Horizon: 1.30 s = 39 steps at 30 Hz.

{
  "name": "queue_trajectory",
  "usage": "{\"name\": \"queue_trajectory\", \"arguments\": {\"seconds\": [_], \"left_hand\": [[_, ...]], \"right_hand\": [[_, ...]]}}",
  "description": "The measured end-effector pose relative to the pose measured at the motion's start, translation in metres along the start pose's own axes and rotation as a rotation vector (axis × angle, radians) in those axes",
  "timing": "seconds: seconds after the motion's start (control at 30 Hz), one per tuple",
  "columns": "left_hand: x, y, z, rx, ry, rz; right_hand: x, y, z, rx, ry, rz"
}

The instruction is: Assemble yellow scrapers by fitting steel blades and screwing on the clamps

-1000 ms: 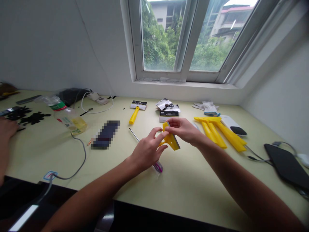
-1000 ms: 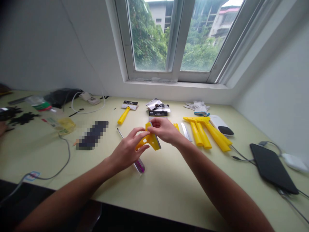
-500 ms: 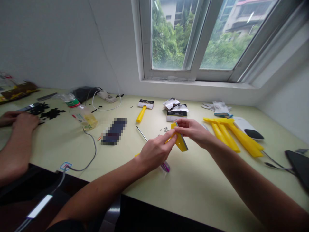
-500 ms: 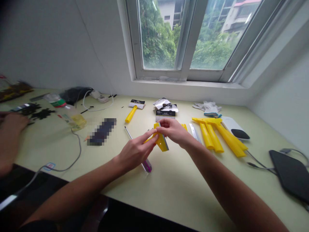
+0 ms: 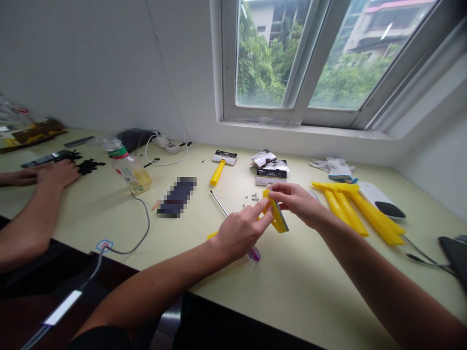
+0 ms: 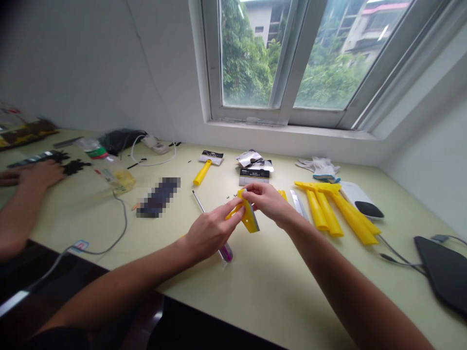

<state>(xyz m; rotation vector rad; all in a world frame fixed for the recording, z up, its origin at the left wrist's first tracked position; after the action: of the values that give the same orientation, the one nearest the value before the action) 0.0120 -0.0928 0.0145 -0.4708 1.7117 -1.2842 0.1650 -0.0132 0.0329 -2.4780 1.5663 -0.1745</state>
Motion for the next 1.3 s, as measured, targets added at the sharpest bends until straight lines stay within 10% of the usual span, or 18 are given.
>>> {"name": "queue_trajectory", "arguments": {"seconds": [0.6, 1.0, 1.3], "left_hand": [[0.001, -0.003, -0.014, 0.062, -0.002, 0.176], [-0.013, -0.021, -0.056, 0.626, -0.292, 0.477], [-0.015, -0.009, -0.061, 1.212, -0.594, 0.325]], "right_hand": [[0.001, -0.005, -0.011, -0.114, -0.025, -0.086], [-0.015, -0.071, 0.013, 0.497, -0.162, 0.061], [-0.015, -0.014, 0.025, 0.836, -0.313, -0.12]]}}
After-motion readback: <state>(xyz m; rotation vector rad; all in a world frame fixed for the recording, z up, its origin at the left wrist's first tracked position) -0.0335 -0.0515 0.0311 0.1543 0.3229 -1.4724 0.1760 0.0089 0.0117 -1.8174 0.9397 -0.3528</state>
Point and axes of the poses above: each hand's wrist, its own x-axis away from the middle knuckle, its own y-axis out of the palm, z = x × y, the point moved 3 cm from there along -x, towards the middle knuckle, and after that the axes turned 7 degrees about -y, right-handed, at the moved point
